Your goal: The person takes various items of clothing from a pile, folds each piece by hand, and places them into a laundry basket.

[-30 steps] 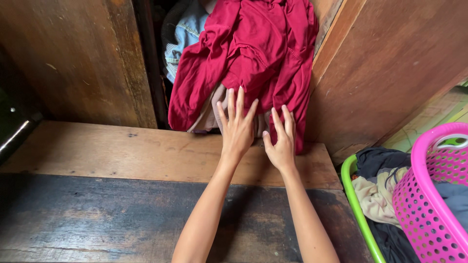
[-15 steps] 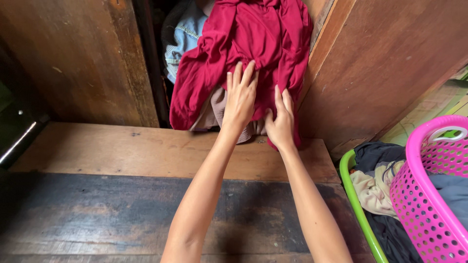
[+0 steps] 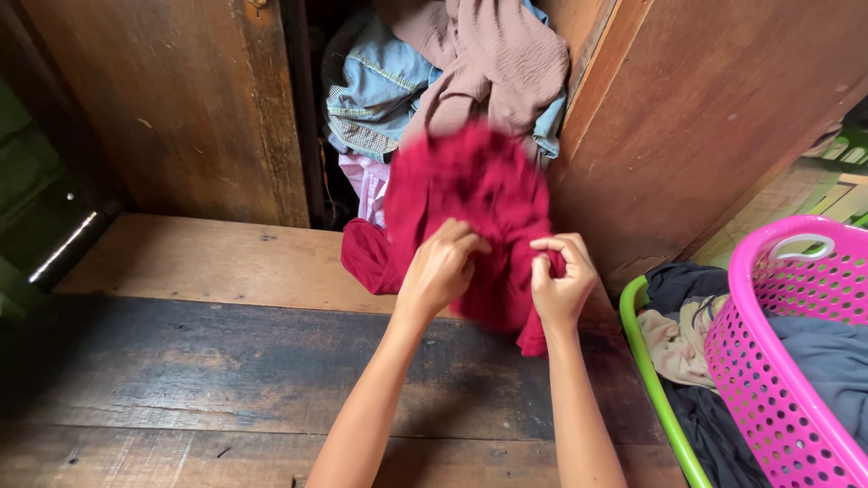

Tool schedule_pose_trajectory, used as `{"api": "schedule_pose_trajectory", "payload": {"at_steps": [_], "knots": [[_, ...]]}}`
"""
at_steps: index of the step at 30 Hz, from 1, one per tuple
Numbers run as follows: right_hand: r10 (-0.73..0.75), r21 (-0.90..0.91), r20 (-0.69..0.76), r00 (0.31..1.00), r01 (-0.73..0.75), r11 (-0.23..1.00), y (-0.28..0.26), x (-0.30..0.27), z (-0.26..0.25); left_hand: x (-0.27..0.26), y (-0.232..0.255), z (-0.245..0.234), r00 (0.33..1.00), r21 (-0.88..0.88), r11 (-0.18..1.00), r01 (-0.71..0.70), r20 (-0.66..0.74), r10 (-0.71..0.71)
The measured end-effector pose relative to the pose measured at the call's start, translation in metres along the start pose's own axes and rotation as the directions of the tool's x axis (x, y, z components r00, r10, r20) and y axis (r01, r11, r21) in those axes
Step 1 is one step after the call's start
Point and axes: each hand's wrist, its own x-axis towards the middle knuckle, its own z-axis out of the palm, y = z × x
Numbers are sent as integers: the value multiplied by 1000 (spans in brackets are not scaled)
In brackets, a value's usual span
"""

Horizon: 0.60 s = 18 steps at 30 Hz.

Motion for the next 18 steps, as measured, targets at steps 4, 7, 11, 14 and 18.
{"api": "schedule_pose_trajectory", "payload": {"at_steps": [4, 7, 11, 14, 18], "knots": [[46, 163, 161, 986, -73, 984, 15, -8, 0, -17, -10, 2, 974, -69, 990, 121, 201, -105], [278, -161, 435, 857, -230, 960, 31, -18, 7, -26, -16, 4, 926, 79, 972, 220, 297, -234], [303, -258, 810, 502, -159, 953, 38, -34, 13, -36, -23, 13, 717, 392, 846, 362, 462, -521], [561, -552, 796, 227, -109, 827, 20, -50, 26, -56, -39, 40, 556, 540, 761, 360, 531, -639], [609, -641, 742, 281, 31, 767, 11, -58, 38, -77, -70, 85, 737, 621, 735, 273, 356, -574]]}}
